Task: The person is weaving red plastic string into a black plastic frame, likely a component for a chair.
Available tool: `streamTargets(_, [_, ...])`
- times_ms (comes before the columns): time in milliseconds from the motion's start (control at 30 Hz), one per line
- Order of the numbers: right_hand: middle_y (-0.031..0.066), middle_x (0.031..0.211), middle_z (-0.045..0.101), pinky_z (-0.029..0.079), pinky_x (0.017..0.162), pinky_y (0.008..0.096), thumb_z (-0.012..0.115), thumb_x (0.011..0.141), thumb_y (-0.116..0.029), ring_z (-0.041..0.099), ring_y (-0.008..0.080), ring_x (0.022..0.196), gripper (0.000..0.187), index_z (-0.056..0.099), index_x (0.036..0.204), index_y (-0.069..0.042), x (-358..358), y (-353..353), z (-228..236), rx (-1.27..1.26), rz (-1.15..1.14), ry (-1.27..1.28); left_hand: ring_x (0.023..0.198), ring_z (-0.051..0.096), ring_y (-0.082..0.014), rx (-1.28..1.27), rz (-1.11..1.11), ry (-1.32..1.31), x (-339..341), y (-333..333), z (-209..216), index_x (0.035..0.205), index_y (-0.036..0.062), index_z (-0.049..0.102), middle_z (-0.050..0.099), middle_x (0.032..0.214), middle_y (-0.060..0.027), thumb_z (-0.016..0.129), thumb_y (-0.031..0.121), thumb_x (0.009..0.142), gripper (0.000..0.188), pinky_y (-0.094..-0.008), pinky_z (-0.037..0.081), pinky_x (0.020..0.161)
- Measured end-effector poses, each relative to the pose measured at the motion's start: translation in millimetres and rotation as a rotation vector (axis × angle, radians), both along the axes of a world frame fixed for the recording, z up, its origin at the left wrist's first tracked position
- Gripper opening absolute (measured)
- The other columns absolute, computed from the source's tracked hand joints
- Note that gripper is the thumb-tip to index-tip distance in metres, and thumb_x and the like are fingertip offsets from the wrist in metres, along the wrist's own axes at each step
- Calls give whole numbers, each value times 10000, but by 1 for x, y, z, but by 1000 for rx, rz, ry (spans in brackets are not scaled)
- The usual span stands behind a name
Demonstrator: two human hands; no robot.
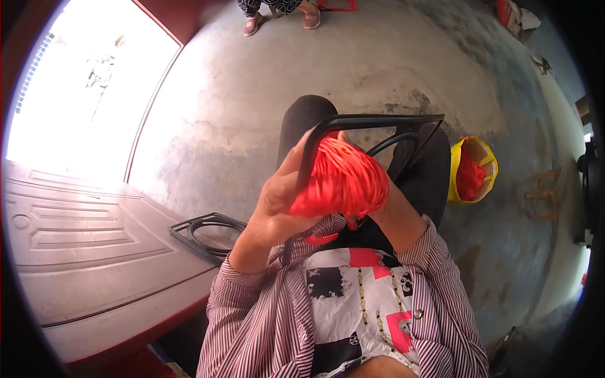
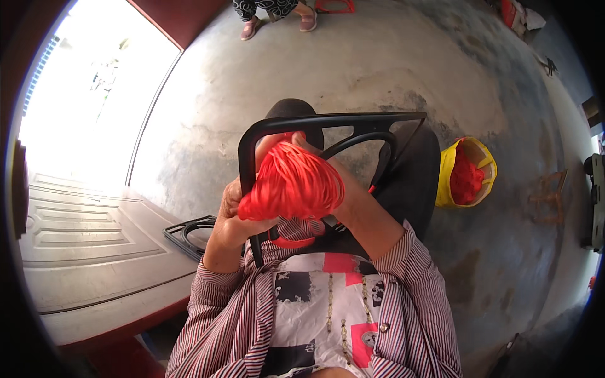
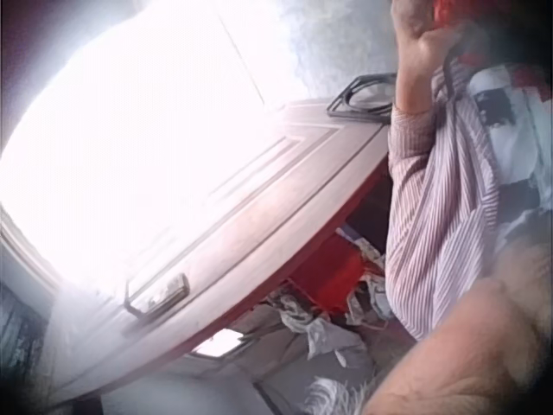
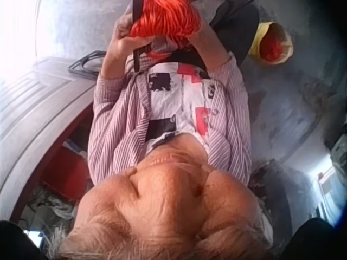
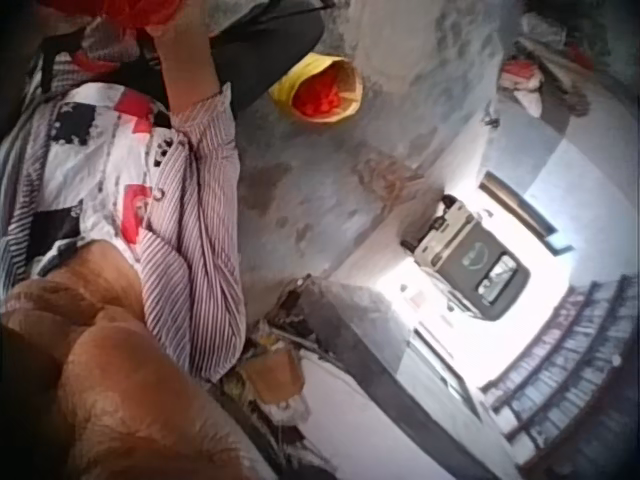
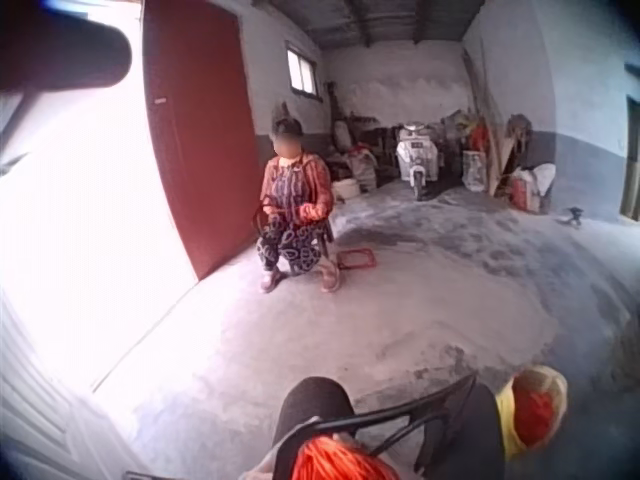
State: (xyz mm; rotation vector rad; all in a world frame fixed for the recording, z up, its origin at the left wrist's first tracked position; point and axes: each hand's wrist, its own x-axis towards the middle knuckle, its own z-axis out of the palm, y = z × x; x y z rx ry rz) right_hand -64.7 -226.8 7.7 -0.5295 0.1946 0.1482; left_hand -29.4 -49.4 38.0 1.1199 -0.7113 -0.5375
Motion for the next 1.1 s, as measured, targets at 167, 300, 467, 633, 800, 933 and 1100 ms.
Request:
streamTargets(167, [37, 1017, 652, 525, 863, 297, 604, 952, -220, 641, 129, 935, 231, 613, 1084, -31, 16, -15, -4, 109, -41, -212, 1306, 418, -272, 144, 125, -170, 7, 4, 0, 913, -6, 686, 421, 1424, -182, 730, 49, 717, 209, -354, 338, 1043])
streamTargets(300, [76, 1076, 632, 501, 877, 314, 610, 899, -218, 619, 167, 1006, 287, 607, 1107, -21, -9, -41, -58, -382, -192, -66, 1337, 418, -296, 78, 306, -131, 6, 8, -8, 810, 25, 673, 439, 1447, -205, 772, 158, 744, 179, -411, 350, 1053])
streamTargets(467, [145, 1110, 593, 429, 947, 407, 567, 842, -381, 584, 267, 1007, 386, 601, 1051, -59, -50, -33, 1, -309, -386, -328, 1024, 613, -259, 162, 305, 31, 15, 27, -21, 869, 14, 655, 572, 1237, -208, 729, 155, 806, 171, -370, 491, 863])
streamTargets(633, [19, 618, 551, 428, 656, 358, 529, 929, -575, 443, 156, 435, 489, 480, 917, -89, -65, -68, 31, -85, 155, -874, 602, 634, -168, 195, 275, 230, 24, 35, -18, 1003, -8, 586, 658, 866, -143, 663, 82, 849, 194, -278, 532, 559])
streamTargets(800, [15, 636, 561, 371, 563, 299, 505, 932, -595, 458, 133, 457, 524, 495, 944, -71, -91, -60, 12, -106, -189, -437, 579, 629, -159, 104, 330, 234, 21, 45, -28, 1034, 10, 530, 645, 782, -127, 623, 63, 869, 197, -251, 518, 512])
streamTargets(933, [52, 799, 623, 501, 693, 352, 463, 989, -475, 609, 188, 674, 436, 558, 1068, -56, -54, -86, -38, -50, -283, -42, 579, 629, -161, 113, 281, 267, 19, 33, -28, 1027, -3, 546, 649, 790, -132, 618, 61, 872, 183, -255, 516, 521])
streamTargets(1100, [132, 1219, 591, 452, 947, 299, 596, 897, -114, 580, 159, 1085, 501, 453, 1361, 11, -34, -29, 24, -411, -35, -210, 884, 678, -235, 380, 316, 98, 9, 31, -19, 1013, -39, 621, 668, 916, -151, 609, 43, 849, 184, -327, 531, 775])
